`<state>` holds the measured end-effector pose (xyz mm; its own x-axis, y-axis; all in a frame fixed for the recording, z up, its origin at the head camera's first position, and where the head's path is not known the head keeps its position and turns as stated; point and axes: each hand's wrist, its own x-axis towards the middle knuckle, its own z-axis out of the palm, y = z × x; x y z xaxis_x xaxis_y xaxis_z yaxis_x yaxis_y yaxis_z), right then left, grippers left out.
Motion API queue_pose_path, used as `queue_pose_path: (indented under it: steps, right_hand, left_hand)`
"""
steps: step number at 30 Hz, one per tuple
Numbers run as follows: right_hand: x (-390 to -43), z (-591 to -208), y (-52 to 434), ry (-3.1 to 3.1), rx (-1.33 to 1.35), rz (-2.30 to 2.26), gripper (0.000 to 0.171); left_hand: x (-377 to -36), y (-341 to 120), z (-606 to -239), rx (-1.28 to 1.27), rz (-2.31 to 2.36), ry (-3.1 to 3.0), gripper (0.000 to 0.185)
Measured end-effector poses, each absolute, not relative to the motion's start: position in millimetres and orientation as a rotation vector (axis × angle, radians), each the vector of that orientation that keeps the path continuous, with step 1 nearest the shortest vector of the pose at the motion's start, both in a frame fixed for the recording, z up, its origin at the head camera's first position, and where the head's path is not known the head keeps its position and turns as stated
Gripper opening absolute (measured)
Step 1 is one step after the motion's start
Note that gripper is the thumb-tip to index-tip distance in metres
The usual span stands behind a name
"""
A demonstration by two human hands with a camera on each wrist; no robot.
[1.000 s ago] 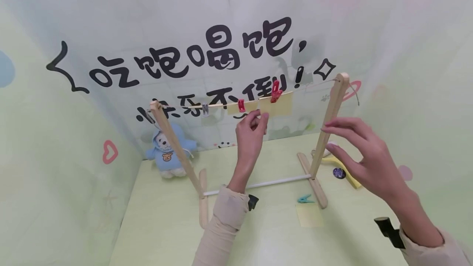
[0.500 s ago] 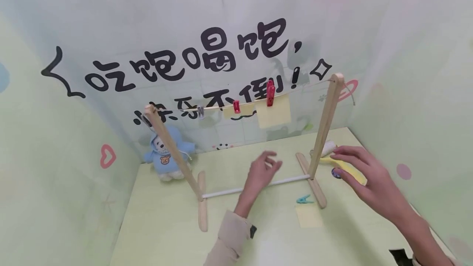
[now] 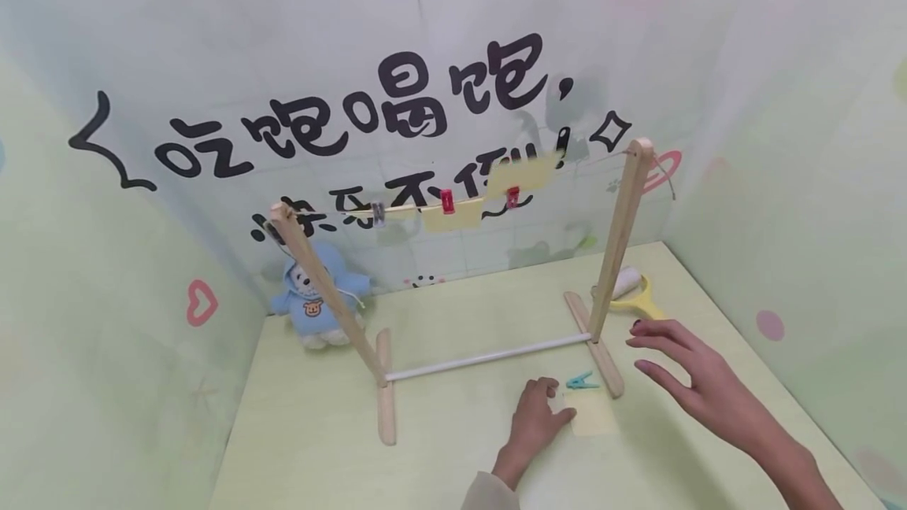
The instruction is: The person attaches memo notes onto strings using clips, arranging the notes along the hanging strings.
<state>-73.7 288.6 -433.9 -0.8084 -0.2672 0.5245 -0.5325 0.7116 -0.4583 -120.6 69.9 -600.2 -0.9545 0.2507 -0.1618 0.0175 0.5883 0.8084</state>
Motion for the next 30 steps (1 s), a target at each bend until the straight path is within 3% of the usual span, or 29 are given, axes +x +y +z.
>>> queue_pose_path:
  steps: [14,19,26,30]
  right_hand:
    - [-99.0,-498.6,295.8,-2.47,0.654,0.93,0.039]
    - [-103.6,-505.8,294.2,-2.505,0.64,0.935,0.034]
    - [-122.3,-531.8,295.5,-2.58,0.588,0.972,0.023]
    - [-136.8,-558.0,297.1,-2.655,0.598,0.894,0.025]
  left_hand:
    - [-107.5,86.3,-612.2,0.296,0.92,2.911,0.06]
    - [-107.3,87.2,-614.3,0.297,0.917,2.944,0.061]
    - [-108.0,87.7,-612.4,0.292,0.932,2.926,0.056]
    - [-107.4,87.9,-613.1,0.282,0.939,2.891,0.052]
